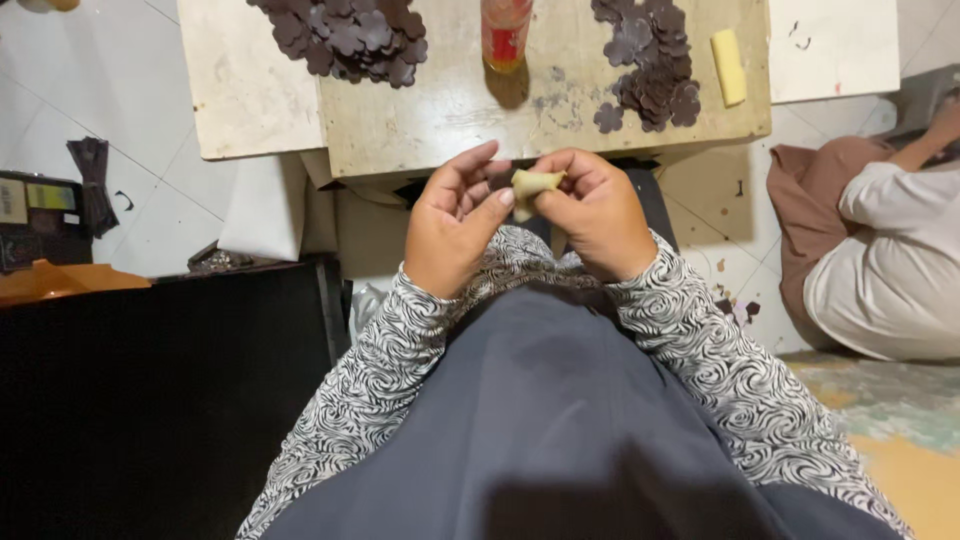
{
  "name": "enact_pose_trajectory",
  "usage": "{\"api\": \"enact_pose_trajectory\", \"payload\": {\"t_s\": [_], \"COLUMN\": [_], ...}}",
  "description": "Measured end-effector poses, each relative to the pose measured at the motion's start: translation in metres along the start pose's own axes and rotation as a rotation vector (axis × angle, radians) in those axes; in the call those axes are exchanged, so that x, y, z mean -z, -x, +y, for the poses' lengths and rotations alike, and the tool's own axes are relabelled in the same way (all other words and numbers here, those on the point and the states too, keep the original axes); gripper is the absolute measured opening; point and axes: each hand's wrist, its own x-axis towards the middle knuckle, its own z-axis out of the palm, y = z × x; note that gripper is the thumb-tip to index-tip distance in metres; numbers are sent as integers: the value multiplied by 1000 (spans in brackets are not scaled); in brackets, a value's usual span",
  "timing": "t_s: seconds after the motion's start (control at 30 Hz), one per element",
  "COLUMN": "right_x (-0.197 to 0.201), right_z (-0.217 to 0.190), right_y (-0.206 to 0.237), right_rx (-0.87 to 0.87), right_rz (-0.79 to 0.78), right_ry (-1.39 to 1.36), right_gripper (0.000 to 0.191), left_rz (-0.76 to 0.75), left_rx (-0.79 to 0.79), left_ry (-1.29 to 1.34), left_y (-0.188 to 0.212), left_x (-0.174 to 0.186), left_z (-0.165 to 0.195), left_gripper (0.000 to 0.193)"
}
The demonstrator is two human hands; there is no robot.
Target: The person sits on the floor and uses a yellow sponge to wipe dark flower-shaped decorative pieces one by one. They place the cleaned pieces into a clear plastic bag and continue the process with additional pieces from the table.
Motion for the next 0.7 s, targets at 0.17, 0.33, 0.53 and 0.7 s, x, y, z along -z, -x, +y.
{"api": "enact_pose_trajectory", "payload": {"t_s": [0.17,0.33,0.53,0.7], "right_x": [5,-1,-16,-20], "right_z": [10,0,-27,-36], "right_y": [-4,-3,12,3], "right_rx": [20,397,959,941], "right_rz": [44,80,46,17], "right_ry": [-49,111,1034,1112], "right_gripper": [14,14,29,27], "left_rz": [-73,9,-56,-55], "left_rx": [166,280,145,208], "left_ry": [80,15,-94,-146], "left_y": [-2,-4,-2,2], "left_x": [0,7,10,5], "left_z": [-2,-13,-14,-11], "left_gripper": [36,27,25,28]}}
